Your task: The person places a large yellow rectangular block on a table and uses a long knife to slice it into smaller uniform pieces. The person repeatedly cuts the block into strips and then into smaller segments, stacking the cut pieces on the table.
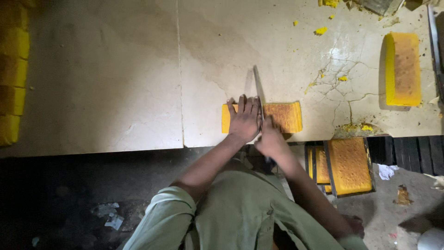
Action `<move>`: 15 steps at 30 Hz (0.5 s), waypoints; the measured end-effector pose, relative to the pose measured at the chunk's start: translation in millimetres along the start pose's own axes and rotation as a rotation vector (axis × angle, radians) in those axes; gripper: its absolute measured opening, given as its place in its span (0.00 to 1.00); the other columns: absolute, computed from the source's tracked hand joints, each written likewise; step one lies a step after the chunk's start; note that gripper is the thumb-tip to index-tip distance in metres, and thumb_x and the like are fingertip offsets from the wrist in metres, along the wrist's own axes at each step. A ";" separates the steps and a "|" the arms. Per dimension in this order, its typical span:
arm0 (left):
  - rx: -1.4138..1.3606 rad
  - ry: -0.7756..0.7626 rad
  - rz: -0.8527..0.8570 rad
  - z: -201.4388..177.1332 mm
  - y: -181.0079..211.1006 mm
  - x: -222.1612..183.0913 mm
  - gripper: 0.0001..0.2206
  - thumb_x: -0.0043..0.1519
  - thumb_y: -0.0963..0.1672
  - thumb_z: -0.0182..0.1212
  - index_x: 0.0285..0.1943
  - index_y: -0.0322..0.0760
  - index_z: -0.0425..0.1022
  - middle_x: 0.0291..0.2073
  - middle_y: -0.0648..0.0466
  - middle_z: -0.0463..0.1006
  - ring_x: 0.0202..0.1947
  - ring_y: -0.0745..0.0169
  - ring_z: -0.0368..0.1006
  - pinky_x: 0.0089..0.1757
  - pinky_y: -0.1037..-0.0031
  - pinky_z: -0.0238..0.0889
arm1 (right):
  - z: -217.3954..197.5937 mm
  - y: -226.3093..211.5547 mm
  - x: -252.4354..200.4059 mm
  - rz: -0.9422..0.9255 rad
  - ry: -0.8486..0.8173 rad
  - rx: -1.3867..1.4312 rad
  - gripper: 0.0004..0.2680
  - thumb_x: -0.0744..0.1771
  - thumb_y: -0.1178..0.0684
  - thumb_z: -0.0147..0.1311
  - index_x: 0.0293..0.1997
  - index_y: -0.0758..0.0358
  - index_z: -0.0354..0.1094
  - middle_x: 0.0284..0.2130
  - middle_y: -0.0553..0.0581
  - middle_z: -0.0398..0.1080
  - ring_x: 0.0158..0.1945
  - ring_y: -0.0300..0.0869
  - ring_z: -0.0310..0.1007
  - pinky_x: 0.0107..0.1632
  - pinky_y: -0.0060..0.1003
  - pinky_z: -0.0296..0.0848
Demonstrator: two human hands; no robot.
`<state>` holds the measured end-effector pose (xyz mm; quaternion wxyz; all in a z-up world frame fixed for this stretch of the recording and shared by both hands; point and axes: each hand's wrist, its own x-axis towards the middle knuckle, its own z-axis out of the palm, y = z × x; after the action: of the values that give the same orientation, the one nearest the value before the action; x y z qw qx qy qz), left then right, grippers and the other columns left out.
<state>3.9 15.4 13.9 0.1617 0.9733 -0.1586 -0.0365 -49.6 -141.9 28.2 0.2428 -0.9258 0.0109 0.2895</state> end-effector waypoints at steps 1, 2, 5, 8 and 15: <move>-0.019 -0.056 -0.018 -2.8 0.1 0.0 0.32 0.63 0.51 0.47 0.75 0.31 0.53 0.69 0.42 0.60 0.72 0.37 0.48 0.63 0.28 0.28 | 8.6 2.2 -9.2 0.058 -0.045 -0.013 0.37 0.62 0.53 0.61 0.73 0.78 0.35 0.43 0.76 0.75 0.48 0.63 0.77 0.51 0.52 0.75; -0.039 -0.112 -0.035 -5.1 -0.4 1.0 0.33 0.61 0.51 0.47 0.75 0.32 0.53 0.69 0.43 0.60 0.72 0.38 0.47 0.62 0.28 0.28 | 19.2 11.4 -22.5 -0.033 -0.066 -0.002 0.37 0.61 0.52 0.62 0.72 0.77 0.35 0.45 0.78 0.72 0.49 0.64 0.75 0.52 0.52 0.74; -0.046 -0.059 -0.018 -6.2 1.8 0.5 0.31 0.66 0.51 0.45 0.76 0.31 0.53 0.68 0.44 0.61 0.72 0.39 0.49 0.64 0.27 0.29 | 54.6 58.6 -68.0 0.624 -0.114 0.905 0.32 0.73 0.30 0.42 0.72 0.79 0.62 0.50 0.73 0.75 0.52 0.56 0.76 0.48 0.46 0.74; -0.004 -0.032 -0.025 0.2 -0.4 4.4 0.30 0.66 0.51 0.44 0.76 0.30 0.53 0.67 0.43 0.62 0.71 0.40 0.50 0.63 0.27 0.30 | 82.4 79.8 -64.7 -0.351 -0.003 -0.013 0.22 0.66 0.53 0.52 0.66 0.66 0.47 0.40 0.70 0.74 0.42 0.59 0.76 0.50 0.44 0.79; -0.038 -0.045 0.012 12.9 -8.1 1.4 0.32 0.66 0.51 0.43 0.78 0.29 0.51 0.74 0.40 0.55 0.77 0.40 0.41 0.68 0.34 0.24 | 20.8 6.9 -3.3 -0.001 -0.037 -0.004 0.34 0.60 0.55 0.64 0.67 0.78 0.40 0.35 0.74 0.75 0.39 0.63 0.78 0.43 0.51 0.77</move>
<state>6.1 18.3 -0.9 0.1769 0.9680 -0.1671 -0.0607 -64.4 -138.9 12.1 0.2411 -0.9208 0.0055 0.3066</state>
